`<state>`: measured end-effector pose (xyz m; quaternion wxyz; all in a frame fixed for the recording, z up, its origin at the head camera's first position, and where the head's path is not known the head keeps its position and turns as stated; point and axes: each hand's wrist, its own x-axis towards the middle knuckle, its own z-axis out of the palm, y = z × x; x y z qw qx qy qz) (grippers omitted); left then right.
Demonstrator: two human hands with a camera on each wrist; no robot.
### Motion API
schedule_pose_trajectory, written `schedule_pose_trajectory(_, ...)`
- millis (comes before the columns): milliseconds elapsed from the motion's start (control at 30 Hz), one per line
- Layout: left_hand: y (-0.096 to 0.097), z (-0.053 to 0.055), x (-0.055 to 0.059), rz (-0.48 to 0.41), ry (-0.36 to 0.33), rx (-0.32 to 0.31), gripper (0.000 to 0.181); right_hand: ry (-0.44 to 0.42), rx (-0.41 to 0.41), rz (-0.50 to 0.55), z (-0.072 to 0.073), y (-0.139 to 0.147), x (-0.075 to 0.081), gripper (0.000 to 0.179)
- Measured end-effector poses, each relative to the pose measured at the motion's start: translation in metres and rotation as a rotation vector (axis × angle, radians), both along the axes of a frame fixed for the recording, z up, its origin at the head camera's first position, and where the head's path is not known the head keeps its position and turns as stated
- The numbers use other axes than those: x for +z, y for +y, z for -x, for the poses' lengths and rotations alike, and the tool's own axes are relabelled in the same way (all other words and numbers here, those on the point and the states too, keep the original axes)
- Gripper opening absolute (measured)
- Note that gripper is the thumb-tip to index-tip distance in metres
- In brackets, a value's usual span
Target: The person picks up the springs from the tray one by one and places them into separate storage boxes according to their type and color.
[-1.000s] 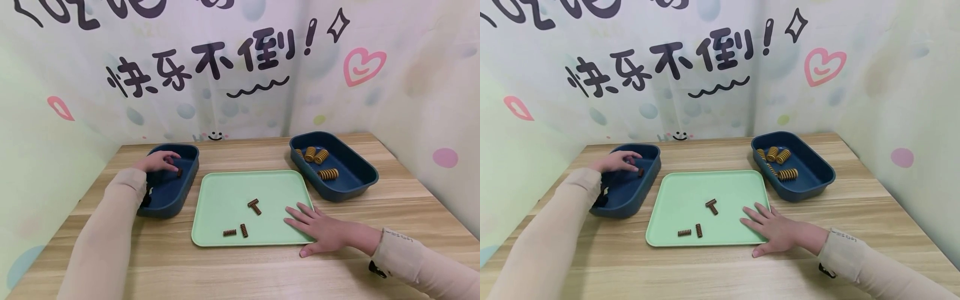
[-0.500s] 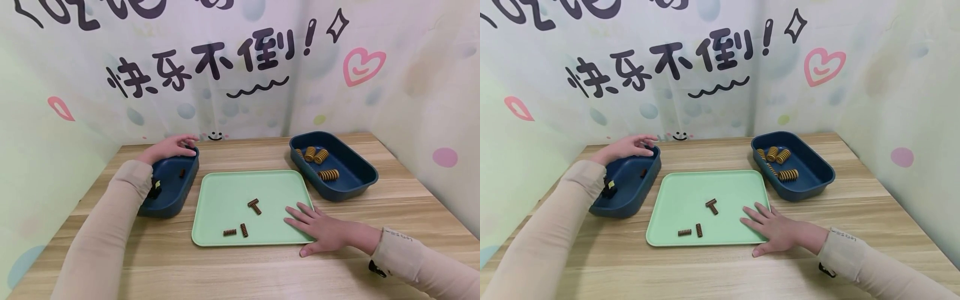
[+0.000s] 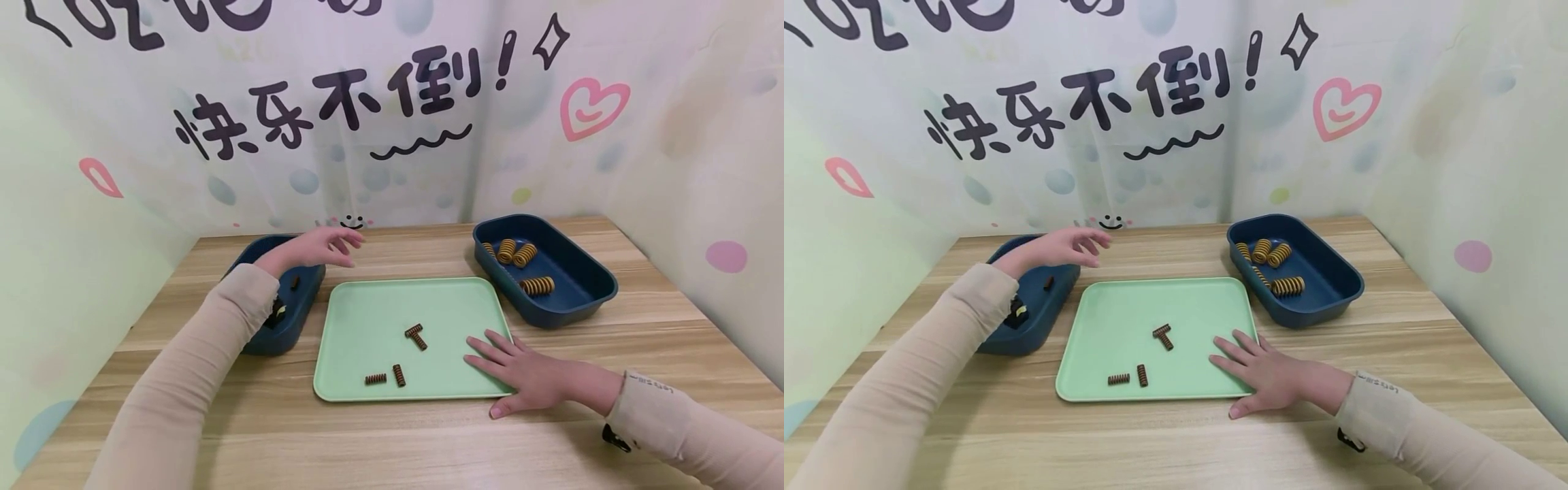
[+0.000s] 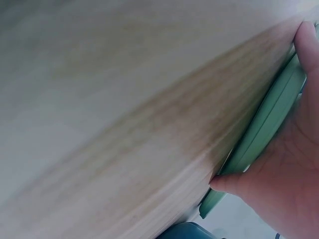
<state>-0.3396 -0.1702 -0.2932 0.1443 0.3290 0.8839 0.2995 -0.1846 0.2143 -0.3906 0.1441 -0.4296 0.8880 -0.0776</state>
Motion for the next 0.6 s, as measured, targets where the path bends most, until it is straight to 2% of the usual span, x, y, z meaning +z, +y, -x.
schedule_pose_trajectory(300,0.037,-0.012,-0.008,0.083,0.003,-0.159,0.052,0.002,0.001,0.002,0.0,0.001,-0.001,0.079)
schedule_pose_trajectory(600,0.063,-0.023,-0.019,0.15,0.005,-0.247,0.052,-0.004,0.006,0.005,0.0,0.001,0.0,0.079)
